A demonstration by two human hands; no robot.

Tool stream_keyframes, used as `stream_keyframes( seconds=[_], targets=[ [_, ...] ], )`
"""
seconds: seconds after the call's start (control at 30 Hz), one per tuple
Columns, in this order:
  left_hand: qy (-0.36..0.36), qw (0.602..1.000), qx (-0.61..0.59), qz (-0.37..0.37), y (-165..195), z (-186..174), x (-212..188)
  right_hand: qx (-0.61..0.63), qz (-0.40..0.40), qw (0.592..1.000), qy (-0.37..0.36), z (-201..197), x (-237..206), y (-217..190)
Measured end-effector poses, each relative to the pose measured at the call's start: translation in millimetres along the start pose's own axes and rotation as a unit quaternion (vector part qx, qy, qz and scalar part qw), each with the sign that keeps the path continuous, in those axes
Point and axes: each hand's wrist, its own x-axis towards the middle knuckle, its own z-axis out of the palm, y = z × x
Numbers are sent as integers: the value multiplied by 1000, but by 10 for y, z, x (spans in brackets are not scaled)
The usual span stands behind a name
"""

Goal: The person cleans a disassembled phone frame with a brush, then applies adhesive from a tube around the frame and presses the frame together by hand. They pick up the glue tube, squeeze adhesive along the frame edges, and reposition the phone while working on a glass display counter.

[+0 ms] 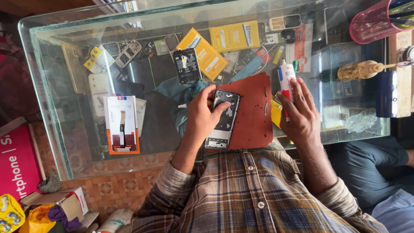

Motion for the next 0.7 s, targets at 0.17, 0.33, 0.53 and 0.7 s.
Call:
stream_keyframes(
  seconds=[0.17,0.33,0.53,0.7],
  targets=[
    [-12,1000,3,-17,29,-48,-39,14,12,999,-43,-15,-2,-107],
    [8,998,57,-15,125,-64,-32,15,29,999,-5,142,124,-124],
    [11,992,123,7,213,-110,-48,3,51,998,-26,350,192,-106],
    [65,985,144,72,275,-122,-77,-25,20,998,-48,434,203,-105]
  ],
)
